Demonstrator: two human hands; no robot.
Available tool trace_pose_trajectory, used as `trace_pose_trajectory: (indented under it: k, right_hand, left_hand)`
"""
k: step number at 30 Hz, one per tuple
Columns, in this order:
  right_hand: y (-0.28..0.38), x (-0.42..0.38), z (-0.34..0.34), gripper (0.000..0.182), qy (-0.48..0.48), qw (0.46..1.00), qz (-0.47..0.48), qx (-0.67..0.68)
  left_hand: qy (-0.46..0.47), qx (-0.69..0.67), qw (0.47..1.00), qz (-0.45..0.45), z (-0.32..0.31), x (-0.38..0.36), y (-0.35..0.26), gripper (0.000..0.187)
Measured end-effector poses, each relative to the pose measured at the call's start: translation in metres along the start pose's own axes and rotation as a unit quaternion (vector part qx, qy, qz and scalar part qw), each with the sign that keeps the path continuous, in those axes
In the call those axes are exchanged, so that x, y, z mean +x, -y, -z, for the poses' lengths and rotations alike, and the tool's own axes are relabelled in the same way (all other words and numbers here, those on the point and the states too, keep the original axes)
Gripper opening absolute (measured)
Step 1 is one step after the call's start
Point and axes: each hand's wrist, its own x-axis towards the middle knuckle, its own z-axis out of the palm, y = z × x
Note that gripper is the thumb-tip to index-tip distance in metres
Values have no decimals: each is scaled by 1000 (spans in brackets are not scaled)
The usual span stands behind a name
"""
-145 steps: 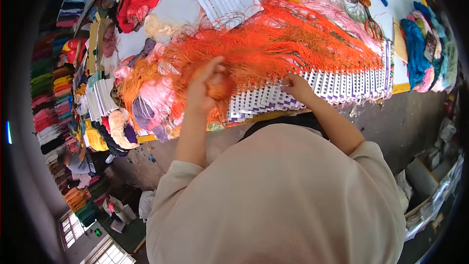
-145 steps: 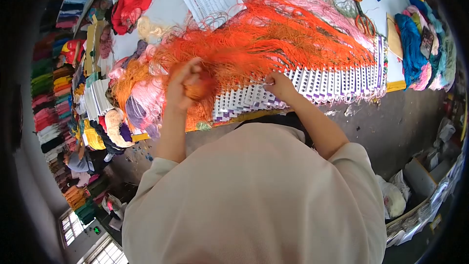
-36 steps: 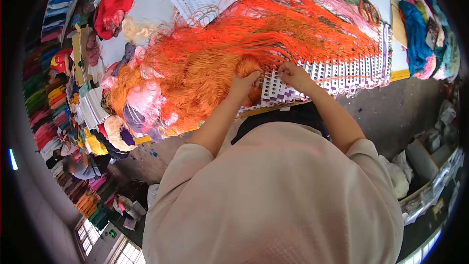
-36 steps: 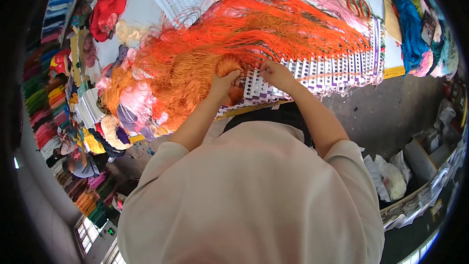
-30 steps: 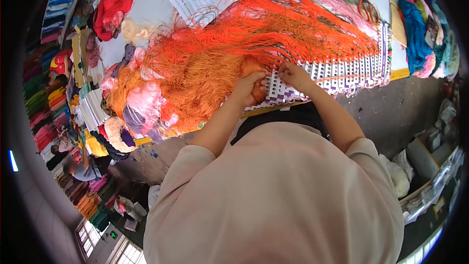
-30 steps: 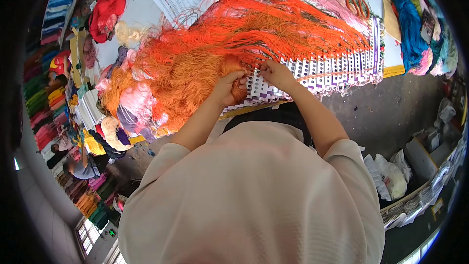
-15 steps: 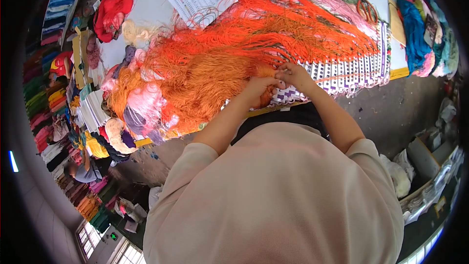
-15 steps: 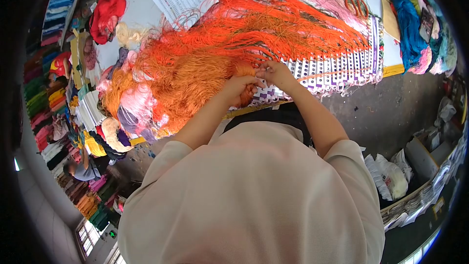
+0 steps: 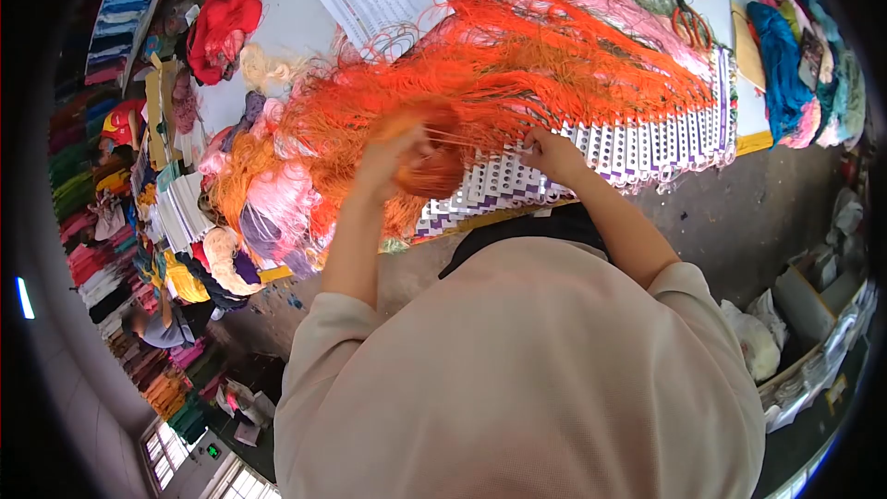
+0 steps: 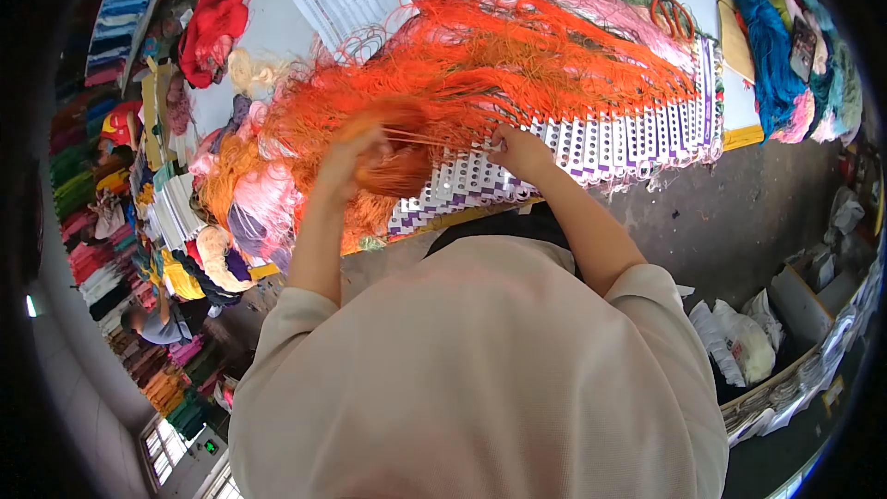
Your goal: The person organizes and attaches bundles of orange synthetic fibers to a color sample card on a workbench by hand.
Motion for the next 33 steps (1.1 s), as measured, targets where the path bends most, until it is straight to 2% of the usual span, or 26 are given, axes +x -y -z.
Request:
trace_pose_trajectory:
  k: [2, 4, 6, 7, 9, 10, 11, 12, 13, 14, 15, 16, 17, 19, 21, 22, 23, 24, 25, 26, 28, 29, 31, 32, 33]
  right_hand:
    - [0, 0, 2, 35, 14, 1000, -8, -3]
    - [-1, -1, 1, 36, 8, 1000, -1, -4]
    - [3, -3, 0, 37, -2, 1000, 8, -7]
    - [3, -3, -2, 38, 1, 1000, -2, 28]
    - [17, -4, -5, 38, -33, 993, 15, 110]
    - [22, -6, -6, 31, -32, 987, 33, 156]
    - [67, -25, 13, 24, -30, 978, 51, 202]
    - [127, -58, 40, 15, 23, 936, 61, 347]
    - [159, -77, 53, 9, 70, 889, 113, 438]
    - [187, -100, 66, 4, 116, 860, 184, 462]
    - [213, -126, 81, 9, 191, 791, 284, 507]
    - [238, -161, 103, 21, 249, 782, 355, 447]
    - [254, -171, 113, 32, 330, 705, 432, 455]
    - [285, -187, 122, 39, 403, 602, 513, 461]
    - [307, -179, 128, 62, 436, 468, 647, 415]
    - [307, -191, 124, 55, 468, 470, 581, 472]
    - [307, -197, 126, 55, 470, 470, 584, 466]
    - [308, -204, 130, 53, 465, 498, 558, 473]
    - [309, -210, 133, 51, 460, 525, 530, 481]
    - [310, -213, 134, 49, 475, 528, 498, 497]
    - [313, -217, 131, 50, 464, 529, 496, 509]
    - [314, -219, 129, 50, 452, 528, 493, 523]
    - [306, -218, 121, 50, 480, 523, 498, 498]
    - [302, -217, 118, 51, 503, 520, 500, 475]
    - [302, -217, 119, 51, 506, 519, 501, 474]
  left_hand:
    - [-12, -71, 993, -98, 39, -15, -24, 14]
    - [-102, -150, 956, -229, 58, -33, -43, 17]
    - [-211, -272, 906, -248, 64, -45, -61, 18]
    - [-277, -195, 902, -267, 60, -51, -63, 20]
    - [-330, 1, 922, -201, 55, -59, -62, 20]
    - [-303, 45, 937, -168, 51, -63, -56, 18]
    - [-251, 33, 957, -145, 47, -67, -51, 17]
    - [-196, 21, 973, -122, 42, -70, -44, 17]
    - [-155, -54, 979, -118, 37, -68, -32, 18]
    - [-125, -98, 981, -110, 26, -70, -27, 19]
    - [-94, -140, 980, -103, 13, -73, -22, 21]
    - [-69, -174, 978, -92, 2, -74, -14, 22]
    - [-42, -207, 974, -80, -8, -74, -8, 23]
    - [5, -225, 970, -93, -27, -76, -6, 24]
    - [43, -259, 959, -105, -40, -81, -10, 23]
    - [46, -258, 958, -113, -43, -85, -16, 23]
    - [66, -274, 950, -132, -46, -89, -21, 22]
    - [86, -290, 942, -148, -47, -94, -23, 21]
    - [117, -298, 928, -192, -45, -97, -22, 31]
    - [117, -299, 927, -193, -48, -103, -29, 31]
    - [227, -333, 866, -296, -59, -116, -53, 56]
    - [335, -391, 815, -266, -59, -116, -54, 75]
    - [293, -282, 875, -263, -54, -101, -37, 77]
    - [288, -164, 909, -254, -54, -102, -42, 76]
    - [286, -164, 909, -257, -60, -104, -48, 76]
